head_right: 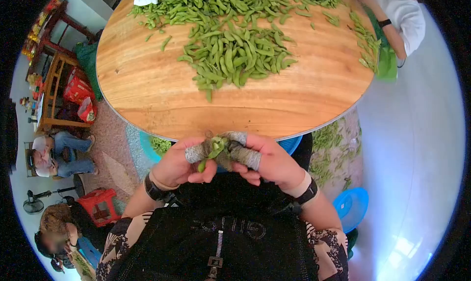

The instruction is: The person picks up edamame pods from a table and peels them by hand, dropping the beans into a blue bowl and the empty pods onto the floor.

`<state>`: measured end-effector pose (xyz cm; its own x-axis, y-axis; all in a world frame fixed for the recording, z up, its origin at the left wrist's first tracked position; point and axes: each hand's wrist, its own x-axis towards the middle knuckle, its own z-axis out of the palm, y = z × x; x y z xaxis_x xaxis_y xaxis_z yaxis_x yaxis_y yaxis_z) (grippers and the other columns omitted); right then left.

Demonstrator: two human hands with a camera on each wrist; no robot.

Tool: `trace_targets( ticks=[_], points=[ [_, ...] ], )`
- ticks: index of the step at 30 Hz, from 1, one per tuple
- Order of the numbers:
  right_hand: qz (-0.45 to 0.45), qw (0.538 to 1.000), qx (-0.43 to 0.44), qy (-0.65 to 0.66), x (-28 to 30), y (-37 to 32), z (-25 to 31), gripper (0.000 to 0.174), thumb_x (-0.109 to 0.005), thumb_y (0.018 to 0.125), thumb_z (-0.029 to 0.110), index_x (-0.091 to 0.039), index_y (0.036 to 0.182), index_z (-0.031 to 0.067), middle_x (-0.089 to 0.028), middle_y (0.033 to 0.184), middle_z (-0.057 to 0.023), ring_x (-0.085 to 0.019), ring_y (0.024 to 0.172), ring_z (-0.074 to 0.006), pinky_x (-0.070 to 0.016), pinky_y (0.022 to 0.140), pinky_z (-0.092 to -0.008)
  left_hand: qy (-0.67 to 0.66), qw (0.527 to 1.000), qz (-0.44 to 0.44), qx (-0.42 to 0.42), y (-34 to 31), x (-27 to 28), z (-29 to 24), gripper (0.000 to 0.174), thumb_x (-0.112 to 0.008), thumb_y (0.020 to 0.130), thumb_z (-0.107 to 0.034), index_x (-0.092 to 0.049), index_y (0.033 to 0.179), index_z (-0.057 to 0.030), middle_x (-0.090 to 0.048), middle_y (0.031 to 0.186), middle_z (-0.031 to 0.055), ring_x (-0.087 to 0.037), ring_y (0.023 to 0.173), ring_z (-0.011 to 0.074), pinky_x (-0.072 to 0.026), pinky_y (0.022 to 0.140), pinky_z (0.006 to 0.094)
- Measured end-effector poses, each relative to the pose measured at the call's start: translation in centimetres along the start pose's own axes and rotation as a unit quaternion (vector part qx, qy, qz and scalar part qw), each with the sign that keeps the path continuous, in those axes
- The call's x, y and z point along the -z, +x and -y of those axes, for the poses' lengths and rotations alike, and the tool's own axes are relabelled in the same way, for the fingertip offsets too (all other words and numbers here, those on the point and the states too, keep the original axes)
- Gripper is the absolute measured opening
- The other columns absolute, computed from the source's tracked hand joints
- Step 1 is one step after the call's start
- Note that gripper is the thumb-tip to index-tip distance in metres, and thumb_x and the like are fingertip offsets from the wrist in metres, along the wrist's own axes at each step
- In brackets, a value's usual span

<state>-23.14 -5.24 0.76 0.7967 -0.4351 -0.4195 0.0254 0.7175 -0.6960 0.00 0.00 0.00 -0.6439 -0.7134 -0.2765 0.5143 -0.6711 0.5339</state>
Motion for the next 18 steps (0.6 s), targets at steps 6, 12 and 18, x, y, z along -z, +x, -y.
trace_targets(
  ticks=[6, 12, 18],
  points=[
    [-0.239, 0.822, 0.344, -0.386, -0.1, 1.0, -2.6, 0.033, -0.066, 0.083, 0.018, -0.057, 0.112, 0.0052, -0.057, 0.069, -0.0089, -0.060, 0.063, -0.0259, -0.0477, 0.057, -0.0335, 0.314, 0.942, -0.114, -0.022, 1.3, -1.1, 1.1, 0.019, -0.042, 0.095, -0.010, -0.054, 0.109, -0.0020, -0.062, 0.082, 0.0070, -0.050, 0.058, 0.0089, -0.0416, 0.053, 0.0202],
    [-0.200, 0.704, 0.332, -0.595, -0.5, 0.5, -1.4, 0.031, -0.071, 0.068, 0.015, -0.057, 0.092, 0.0025, -0.058, 0.077, -0.0156, -0.059, 0.071, -0.0365, -0.0491, 0.063, -0.0411, 0.434, 0.896, -0.089, -0.024, 1.5, -1.9, 1.0, 0.035, -0.032, 0.072, 0.007, -0.051, 0.101, 0.0017, -0.062, 0.085, 0.0079, -0.056, 0.064, 0.0127, -0.0474, 0.056, 0.0266],
    [-0.168, 0.693, 0.273, -0.646, -1.4, 0.7, -2.3, 0.030, -0.073, 0.067, 0.017, -0.054, 0.084, 0.0003, -0.058, 0.078, -0.0176, -0.060, 0.072, -0.0377, -0.0487, 0.062, -0.0422, 0.509, 0.859, -0.052, 0.023, 0.9, -1.7, 1.0, 0.035, -0.032, 0.073, 0.008, -0.051, 0.101, 0.0016, -0.061, 0.086, 0.0076, -0.058, 0.066, 0.0136, -0.0485, 0.057, 0.0266]
  ],
)
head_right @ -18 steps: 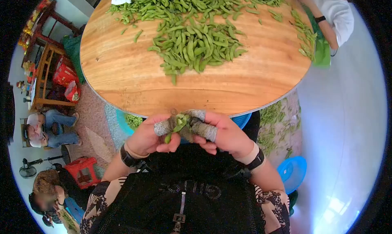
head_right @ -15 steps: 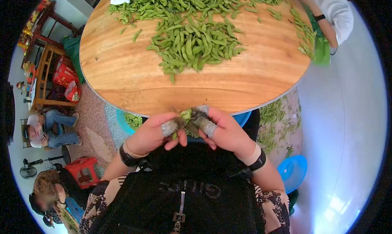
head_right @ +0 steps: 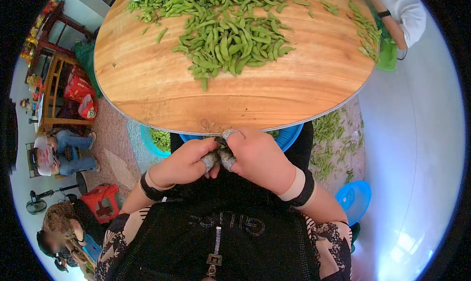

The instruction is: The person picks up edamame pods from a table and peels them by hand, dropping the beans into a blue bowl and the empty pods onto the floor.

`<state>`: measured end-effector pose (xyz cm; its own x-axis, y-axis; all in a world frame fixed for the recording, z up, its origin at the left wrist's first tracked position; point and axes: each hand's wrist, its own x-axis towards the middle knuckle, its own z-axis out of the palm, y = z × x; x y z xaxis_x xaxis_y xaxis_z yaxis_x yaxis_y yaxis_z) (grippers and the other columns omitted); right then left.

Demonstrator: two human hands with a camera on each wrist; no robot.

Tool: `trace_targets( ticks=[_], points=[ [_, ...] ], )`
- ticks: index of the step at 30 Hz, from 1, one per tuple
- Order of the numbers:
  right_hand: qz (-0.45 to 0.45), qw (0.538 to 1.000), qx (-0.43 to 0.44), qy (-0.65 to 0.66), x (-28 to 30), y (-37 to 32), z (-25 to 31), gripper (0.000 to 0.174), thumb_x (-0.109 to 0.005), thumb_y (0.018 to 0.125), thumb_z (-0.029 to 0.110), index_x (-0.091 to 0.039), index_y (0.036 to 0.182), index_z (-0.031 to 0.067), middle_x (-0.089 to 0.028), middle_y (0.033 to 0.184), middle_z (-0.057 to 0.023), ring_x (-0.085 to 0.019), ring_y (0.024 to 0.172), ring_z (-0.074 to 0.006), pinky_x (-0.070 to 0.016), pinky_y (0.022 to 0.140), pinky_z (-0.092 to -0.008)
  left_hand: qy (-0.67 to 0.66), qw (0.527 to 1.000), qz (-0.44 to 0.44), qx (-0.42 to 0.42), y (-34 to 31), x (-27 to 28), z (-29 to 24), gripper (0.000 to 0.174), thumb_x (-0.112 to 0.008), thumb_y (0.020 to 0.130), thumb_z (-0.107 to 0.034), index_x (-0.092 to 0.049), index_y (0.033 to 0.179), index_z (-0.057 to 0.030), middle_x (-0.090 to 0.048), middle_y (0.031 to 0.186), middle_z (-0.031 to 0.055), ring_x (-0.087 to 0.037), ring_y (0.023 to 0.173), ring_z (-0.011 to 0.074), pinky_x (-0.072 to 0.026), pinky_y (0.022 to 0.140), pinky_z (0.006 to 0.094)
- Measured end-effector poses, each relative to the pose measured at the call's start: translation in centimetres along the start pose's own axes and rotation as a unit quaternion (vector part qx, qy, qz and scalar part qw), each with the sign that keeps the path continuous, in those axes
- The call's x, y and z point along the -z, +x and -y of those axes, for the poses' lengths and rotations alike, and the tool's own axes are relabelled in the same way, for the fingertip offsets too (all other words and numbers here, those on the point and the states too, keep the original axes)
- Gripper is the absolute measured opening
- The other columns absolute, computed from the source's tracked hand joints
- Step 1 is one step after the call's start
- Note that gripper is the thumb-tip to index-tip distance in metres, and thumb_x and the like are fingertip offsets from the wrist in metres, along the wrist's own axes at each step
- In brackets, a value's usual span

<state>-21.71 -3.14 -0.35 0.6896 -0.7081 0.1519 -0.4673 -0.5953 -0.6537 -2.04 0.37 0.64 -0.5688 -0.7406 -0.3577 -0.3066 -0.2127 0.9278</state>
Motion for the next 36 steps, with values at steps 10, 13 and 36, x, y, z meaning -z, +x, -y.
trace_targets(
  ticks=[10, 13, 36],
  points=[
    [-0.042, 0.998, -0.016, 0.036, -0.2, -0.4, -0.5, 0.025, -0.073, 0.066, 0.016, -0.055, 0.078, 0.0021, -0.058, 0.072, -0.0140, -0.060, 0.071, -0.0345, -0.0487, 0.059, -0.0411, -0.156, 0.986, -0.034, 0.040, -0.4, -0.7, 0.4, 0.025, -0.038, 0.084, 0.003, -0.053, 0.105, 0.0012, -0.063, 0.095, 0.0084, -0.064, 0.074, 0.0149, -0.0511, 0.061, 0.0266],
    [-0.066, 0.997, 0.007, 0.036, -0.6, -0.6, -0.3, 0.025, -0.072, 0.066, 0.016, -0.056, 0.079, 0.0022, -0.058, 0.075, -0.0142, -0.060, 0.071, -0.0340, -0.0488, 0.058, -0.0404, -0.096, 0.993, -0.065, 0.024, -0.4, -0.9, 0.1, 0.026, -0.037, 0.079, 0.007, -0.053, 0.100, 0.0038, -0.065, 0.090, 0.0144, -0.067, 0.073, 0.0200, -0.0529, 0.061, 0.0300],
    [-0.107, 0.992, 0.059, -0.017, -1.0, 0.1, 1.1, 0.031, -0.072, 0.068, 0.011, -0.063, 0.096, 0.0032, -0.062, 0.102, -0.0118, -0.064, 0.076, -0.0298, -0.0531, 0.061, -0.0355, -0.455, 0.867, -0.201, -0.044, 0.0, -1.2, 0.4, 0.034, -0.038, 0.095, -0.008, -0.047, 0.126, 0.0040, -0.061, 0.113, 0.0134, -0.060, 0.102, 0.0206, -0.0485, 0.090, 0.0331]
  ],
)
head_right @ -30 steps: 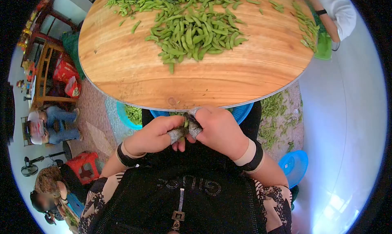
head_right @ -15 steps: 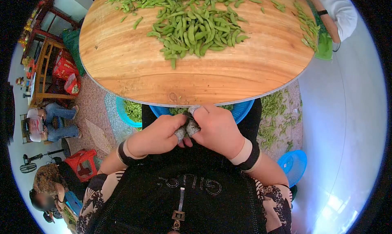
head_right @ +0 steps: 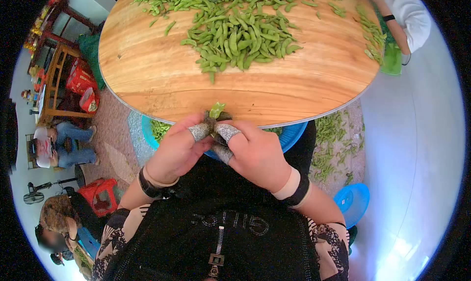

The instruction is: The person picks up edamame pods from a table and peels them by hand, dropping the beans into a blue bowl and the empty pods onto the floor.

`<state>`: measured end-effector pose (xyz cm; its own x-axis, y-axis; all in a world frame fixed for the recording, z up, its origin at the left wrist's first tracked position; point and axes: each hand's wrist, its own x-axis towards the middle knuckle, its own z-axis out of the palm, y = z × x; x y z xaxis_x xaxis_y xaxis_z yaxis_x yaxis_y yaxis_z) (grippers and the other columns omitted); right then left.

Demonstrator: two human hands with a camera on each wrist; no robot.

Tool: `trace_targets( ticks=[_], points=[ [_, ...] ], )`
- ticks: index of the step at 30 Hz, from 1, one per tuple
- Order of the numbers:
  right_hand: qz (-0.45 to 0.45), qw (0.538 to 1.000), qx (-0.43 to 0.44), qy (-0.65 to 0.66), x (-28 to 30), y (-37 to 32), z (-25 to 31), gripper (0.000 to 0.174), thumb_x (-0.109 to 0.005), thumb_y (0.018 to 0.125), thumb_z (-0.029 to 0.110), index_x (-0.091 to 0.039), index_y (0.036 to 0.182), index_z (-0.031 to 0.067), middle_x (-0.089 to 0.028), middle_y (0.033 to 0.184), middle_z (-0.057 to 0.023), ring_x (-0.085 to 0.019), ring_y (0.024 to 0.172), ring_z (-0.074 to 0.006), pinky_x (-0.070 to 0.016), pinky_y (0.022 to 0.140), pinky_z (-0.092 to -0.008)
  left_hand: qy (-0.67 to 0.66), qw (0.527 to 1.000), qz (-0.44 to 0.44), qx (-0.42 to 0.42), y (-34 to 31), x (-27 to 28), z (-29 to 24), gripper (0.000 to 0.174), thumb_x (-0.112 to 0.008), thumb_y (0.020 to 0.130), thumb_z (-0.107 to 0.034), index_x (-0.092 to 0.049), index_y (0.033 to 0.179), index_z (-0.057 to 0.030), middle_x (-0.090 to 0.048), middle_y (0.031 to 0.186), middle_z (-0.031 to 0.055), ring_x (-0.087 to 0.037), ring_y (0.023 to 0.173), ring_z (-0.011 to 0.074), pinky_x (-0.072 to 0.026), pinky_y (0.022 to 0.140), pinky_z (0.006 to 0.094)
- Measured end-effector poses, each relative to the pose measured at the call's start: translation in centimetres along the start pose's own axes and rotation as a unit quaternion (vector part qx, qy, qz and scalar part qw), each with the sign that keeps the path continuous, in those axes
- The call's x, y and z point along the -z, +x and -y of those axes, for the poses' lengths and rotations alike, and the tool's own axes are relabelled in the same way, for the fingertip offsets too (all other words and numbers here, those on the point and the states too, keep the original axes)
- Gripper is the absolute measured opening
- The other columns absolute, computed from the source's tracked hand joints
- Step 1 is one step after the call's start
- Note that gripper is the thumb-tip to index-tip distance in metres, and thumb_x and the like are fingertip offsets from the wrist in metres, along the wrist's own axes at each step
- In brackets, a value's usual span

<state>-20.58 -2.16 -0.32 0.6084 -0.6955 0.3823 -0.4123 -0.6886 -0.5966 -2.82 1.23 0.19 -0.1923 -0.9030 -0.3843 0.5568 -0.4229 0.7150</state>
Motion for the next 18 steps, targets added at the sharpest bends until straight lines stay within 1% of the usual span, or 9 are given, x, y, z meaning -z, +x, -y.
trace_targets(
  ticks=[7, 8, 9, 10, 12, 13, 15, 16, 18],
  points=[
    [-0.029, 0.997, -0.026, 0.060, 0.6, 0.3, -0.6, 0.027, -0.073, 0.070, 0.010, -0.065, 0.095, 0.0053, -0.063, 0.085, -0.0109, -0.063, 0.072, -0.0294, -0.0510, 0.062, -0.0340, 0.131, 0.988, -0.080, 0.019, -0.8, -0.4, -1.4, 0.032, -0.047, 0.094, -0.013, -0.052, 0.122, 0.0010, -0.063, 0.105, 0.0094, -0.063, 0.089, 0.0178, -0.0501, 0.072, 0.0301],
    [-0.024, 0.996, -0.043, 0.081, 1.0, 0.3, -0.5, 0.027, -0.074, 0.069, 0.008, -0.066, 0.095, 0.0055, -0.063, 0.080, -0.0107, -0.062, 0.070, -0.0293, -0.0498, 0.063, -0.0329, 0.338, 0.923, -0.142, -0.116, -1.0, -0.8, -1.7, 0.030, -0.050, 0.092, -0.014, -0.053, 0.118, 0.0014, -0.062, 0.102, 0.0094, -0.062, 0.081, 0.0175, -0.0483, 0.067, 0.0295],
    [-0.023, 0.996, -0.043, 0.081, 1.4, 0.3, -0.5, 0.027, -0.074, 0.069, 0.008, -0.066, 0.095, 0.0055, -0.063, 0.080, -0.0107, -0.062, 0.070, -0.0293, -0.0498, 0.063, -0.0329, 0.522, 0.794, -0.194, -0.242, -1.2, -1.0, -1.9, 0.028, -0.054, 0.090, -0.014, -0.054, 0.114, 0.0017, -0.062, 0.098, 0.0094, -0.061, 0.074, 0.0172, -0.0465, 0.062, 0.0289],
    [0.000, 0.995, -0.040, 0.091, 1.7, 0.3, -0.4, 0.027, -0.072, 0.070, 0.009, -0.065, 0.096, 0.0065, -0.063, 0.082, -0.0115, -0.062, 0.072, -0.0304, -0.0500, 0.063, -0.0345, 0.522, 0.794, -0.195, -0.242, -1.5, -1.1, -2.2, 0.028, -0.054, 0.090, -0.014, -0.054, 0.114, 0.0017, -0.062, 0.098, 0.0094, -0.061, 0.074, 0.0172, -0.0465, 0.062, 0.0289],
    [0.023, 0.994, -0.035, 0.100, 2.1, 0.3, -0.4, 0.028, -0.070, 0.070, 0.009, -0.065, 0.097, 0.0075, -0.062, 0.083, -0.0124, -0.062, 0.075, -0.0315, -0.0502, 0.064, -0.0360, 0.628, 0.723, -0.068, -0.280, -2.1, -1.0, -2.9, 0.021, -0.059, 0.086, -0.013, -0.056, 0.103, 0.0011, -0.061, 0.087, 0.0105, -0.058, 0.066, 0.0190, -0.0452, 0.062, 0.0291],
    [0.027, 0.993, -0.032, 0.113, 2.3, 0.3, -0.4, 0.028, -0.070, 0.070, 0.009, -0.065, 0.098, 0.0074, -0.063, 0.084, -0.0125, -0.062, 0.076, -0.0320, -0.0502, 0.065, -0.0360, 0.627, 0.722, -0.070, -0.283, -1.7, -0.7, -2.6, 0.021, -0.059, 0.086, -0.013, -0.056, 0.103, 0.0011, -0.061, 0.087, 0.0105, -0.058, 0.066, 0.0190, -0.0452, 0.062, 0.0291],
    [0.031, 0.991, -0.024, 0.125, 2.8, 0.3, -0.4, 0.028, -0.070, 0.070, 0.009, -0.065, 0.098, 0.0073, -0.063, 0.084, -0.0125, -0.062, 0.076, -0.0324, -0.0501, 0.065, -0.0361, 0.513, 0.827, 0.129, -0.191, -0.6, -0.1, -1.9, 0.012, -0.057, 0.086, -0.009, -0.058, 0.095, -0.0012, -0.060, 0.077, 0.0090, -0.059, 0.067, 0.0186, -0.0461, 0.063, 0.0287],
    [0.056, 0.987, -0.037, 0.147, 3.1, 0.3, -0.3, 0.028, -0.070, 0.072, 0.010, -0.064, 0.099, 0.0073, -0.063, 0.084, -0.0125, -0.062, 0.076, -0.0323, -0.0501, 0.066, -0.0355, 0.448, 0.873, 0.159, -0.109, -0.8, -0.1, -2.2, 0.009, -0.054, 0.087, -0.006, -0.059, 0.093, -0.0016, -0.060, 0.073, 0.0075, -0.059, 0.067, 0.0157, -0.0471, 0.064, 0.0290],
    [0.076, 0.981, -0.053, 0.171, 3.2, 0.1, -0.5, 0.027, -0.070, 0.073, 0.011, -0.064, 0.099, 0.0073, -0.064, 0.084, -0.0126, -0.062, 0.076, -0.0322, -0.0501, 0.066, -0.0349, 0.441, 0.875, 0.181, -0.085, -0.9, 0.0, -2.4, 0.010, -0.052, 0.089, -0.007, -0.059, 0.093, -0.0019, -0.061, 0.074, 0.0056, -0.058, 0.067, 0.0127, -0.0465, 0.062, 0.0272]
  ],
)
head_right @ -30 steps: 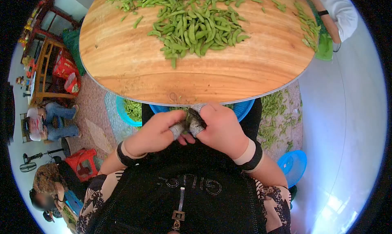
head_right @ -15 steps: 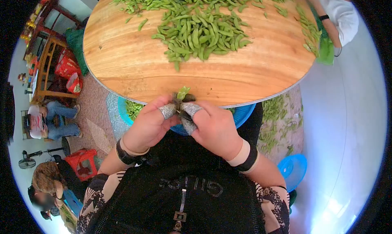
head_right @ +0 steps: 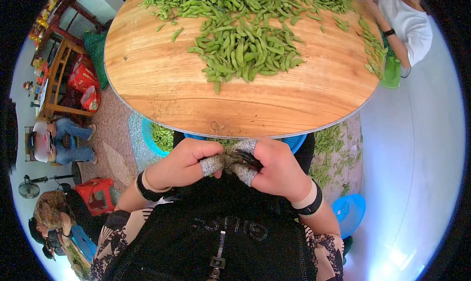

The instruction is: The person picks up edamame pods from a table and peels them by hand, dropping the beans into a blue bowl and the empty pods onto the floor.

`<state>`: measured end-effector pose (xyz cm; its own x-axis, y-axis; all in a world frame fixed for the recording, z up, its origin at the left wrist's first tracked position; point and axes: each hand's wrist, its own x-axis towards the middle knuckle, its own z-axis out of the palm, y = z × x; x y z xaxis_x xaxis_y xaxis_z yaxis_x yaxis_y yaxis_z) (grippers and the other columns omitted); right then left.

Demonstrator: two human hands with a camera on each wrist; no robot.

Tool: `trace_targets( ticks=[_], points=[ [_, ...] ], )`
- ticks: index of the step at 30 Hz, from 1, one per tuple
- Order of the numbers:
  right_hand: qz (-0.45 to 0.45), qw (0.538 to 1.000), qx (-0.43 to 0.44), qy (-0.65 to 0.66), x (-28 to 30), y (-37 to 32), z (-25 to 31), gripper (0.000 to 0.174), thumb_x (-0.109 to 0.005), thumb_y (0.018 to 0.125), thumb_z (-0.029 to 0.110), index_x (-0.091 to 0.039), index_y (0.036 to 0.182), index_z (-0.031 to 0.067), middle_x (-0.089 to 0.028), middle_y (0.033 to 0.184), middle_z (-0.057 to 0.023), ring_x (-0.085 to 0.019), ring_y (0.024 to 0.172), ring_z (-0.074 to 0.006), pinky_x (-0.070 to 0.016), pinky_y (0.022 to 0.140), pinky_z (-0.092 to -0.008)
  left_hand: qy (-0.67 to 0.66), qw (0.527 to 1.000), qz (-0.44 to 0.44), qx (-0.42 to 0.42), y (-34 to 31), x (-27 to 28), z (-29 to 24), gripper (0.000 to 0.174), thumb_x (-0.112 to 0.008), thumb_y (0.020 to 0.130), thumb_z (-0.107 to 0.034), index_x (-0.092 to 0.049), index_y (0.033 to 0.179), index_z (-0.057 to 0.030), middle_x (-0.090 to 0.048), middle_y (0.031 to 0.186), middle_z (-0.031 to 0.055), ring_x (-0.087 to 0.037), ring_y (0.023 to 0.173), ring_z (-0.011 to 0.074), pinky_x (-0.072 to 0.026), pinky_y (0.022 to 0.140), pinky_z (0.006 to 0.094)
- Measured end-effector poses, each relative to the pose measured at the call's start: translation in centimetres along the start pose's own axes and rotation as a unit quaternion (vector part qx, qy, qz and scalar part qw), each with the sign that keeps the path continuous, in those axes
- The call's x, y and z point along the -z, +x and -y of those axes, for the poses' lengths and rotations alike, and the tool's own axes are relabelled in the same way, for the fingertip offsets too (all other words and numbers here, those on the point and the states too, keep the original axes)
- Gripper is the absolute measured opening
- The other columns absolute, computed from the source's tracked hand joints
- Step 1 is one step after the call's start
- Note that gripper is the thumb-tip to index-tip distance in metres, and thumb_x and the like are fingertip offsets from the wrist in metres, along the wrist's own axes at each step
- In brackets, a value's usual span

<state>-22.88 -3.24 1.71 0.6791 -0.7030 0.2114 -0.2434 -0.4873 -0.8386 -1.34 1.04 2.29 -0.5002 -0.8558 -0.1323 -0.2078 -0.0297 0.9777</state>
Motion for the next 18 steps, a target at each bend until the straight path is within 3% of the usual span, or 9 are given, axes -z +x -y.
trace_targets(
  ticks=[2, 4, 5, 8, 11, 15, 17, 18],
  points=[
    [0.035, 0.993, -0.055, 0.102, -0.1, -0.3, -0.3, 0.026, -0.069, 0.077, 0.012, -0.063, 0.102, 0.0070, -0.065, 0.086, -0.0114, -0.064, 0.078, -0.0271, -0.0498, 0.069, -0.0323, -0.017, 0.999, 0.031, 0.012, 0.0, 0.2, 0.0, 0.011, -0.050, 0.090, -0.007, -0.060, 0.093, -0.0022, -0.062, 0.075, 0.0036, -0.057, 0.067, 0.0096, -0.0460, 0.060, 0.0255],
    [0.037, 0.989, -0.096, 0.102, 0.1, -0.2, -0.3, 0.030, -0.069, 0.078, 0.012, -0.062, 0.106, 0.0067, -0.065, 0.086, -0.0108, -0.064, 0.079, -0.0241, -0.0497, 0.070, -0.0315, -0.140, 0.980, 0.069, 0.122, 0.3, 0.7, -0.2, 0.017, -0.051, 0.093, -0.014, -0.062, 0.102, -0.0045, -0.063, 0.077, -0.0012, -0.050, 0.061, 0.0030, -0.0400, 0.055, 0.0177],
    [0.040, 0.984, -0.136, 0.103, 0.1, -0.2, -0.3, 0.034, -0.069, 0.079, 0.012, -0.060, 0.111, 0.0064, -0.065, 0.086, -0.0103, -0.065, 0.079, -0.0211, -0.0496, 0.071, -0.0307, -0.139, 0.980, 0.069, 0.122, 0.3, 0.6, -0.1, 0.017, -0.051, 0.093, -0.014, -0.062, 0.102, -0.0045, -0.063, 0.077, -0.0012, -0.050, 0.061, 0.0030, -0.0400, 0.055, 0.0177],
    [-0.015, 0.977, -0.151, 0.151, -0.8, -0.4, -0.8, 0.042, -0.064, 0.080, 0.008, -0.053, 0.120, 0.0050, -0.065, 0.087, -0.0100, -0.065, 0.077, -0.0189, -0.0499, 0.071, -0.0300, -0.165, 0.975, -0.101, 0.107, 0.5, -0.3, 0.0, 0.015, -0.049, 0.092, -0.007, -0.064, 0.094, -0.0064, -0.062, 0.078, -0.0044, -0.046, 0.061, 0.0012, -0.0378, 0.054, 0.0171],
    [0.035, 0.968, -0.178, 0.172, -0.3, -0.2, 0.1, 0.046, -0.058, 0.082, 0.004, -0.049, 0.126, 0.0042, -0.065, 0.085, -0.0101, -0.065, 0.074, -0.0198, -0.0502, 0.069, -0.0300, -0.161, 0.974, -0.126, 0.094, 0.7, -0.5, 0.9, 0.014, -0.050, 0.090, -0.006, -0.063, 0.093, -0.0047, -0.062, 0.079, -0.0027, -0.048, 0.063, 0.0029, -0.0399, 0.056, 0.0194],
    [0.020, 0.978, -0.152, 0.140, -0.8, -0.3, -0.6, 0.047, -0.054, 0.082, 0.002, -0.049, 0.128, 0.0042, -0.064, 0.081, -0.0089, -0.064, 0.071, -0.0188, -0.0502, 0.066, -0.0289, -0.103, 0.980, -0.155, 0.069, 1.2, -1.2, 1.6, 0.015, -0.050, 0.085, -0.001, -0.062, 0.092, -0.0022, -0.061, 0.076, 0.0025, -0.052, 0.064, 0.0091, -0.0423, 0.058, 0.0246],
    [-0.002, 0.976, -0.137, 0.170, -1.2, -0.3, -0.8, 0.042, -0.047, 0.089, 0.002, -0.047, 0.131, 0.0023, -0.061, 0.074, -0.0012, -0.052, 0.051, -0.0058, -0.0432, 0.046, -0.0200, 0.016, 0.989, -0.146, -0.032, 1.4, -1.1, 2.8, 0.014, -0.049, 0.088, -0.002, -0.061, 0.095, -0.0017, -0.061, 0.079, 0.0009, -0.054, 0.067, 0.0087, -0.0440, 0.061, 0.0224],
    [-0.003, 0.976, -0.138, 0.170, -1.2, -0.3, -0.8, 0.042, -0.047, 0.089, 0.002, -0.047, 0.131, 0.0023, -0.061, 0.074, -0.0012, -0.052, 0.051, -0.0058, -0.0432, 0.046, -0.0200, 0.016, 0.989, -0.146, -0.032, 1.4, -1.2, 2.7, 0.014, -0.049, 0.088, -0.002, -0.061, 0.095, -0.0017, -0.061, 0.079, 0.0009, -0.054, 0.067, 0.0087, -0.0440, 0.061, 0.0224]
  ],
)
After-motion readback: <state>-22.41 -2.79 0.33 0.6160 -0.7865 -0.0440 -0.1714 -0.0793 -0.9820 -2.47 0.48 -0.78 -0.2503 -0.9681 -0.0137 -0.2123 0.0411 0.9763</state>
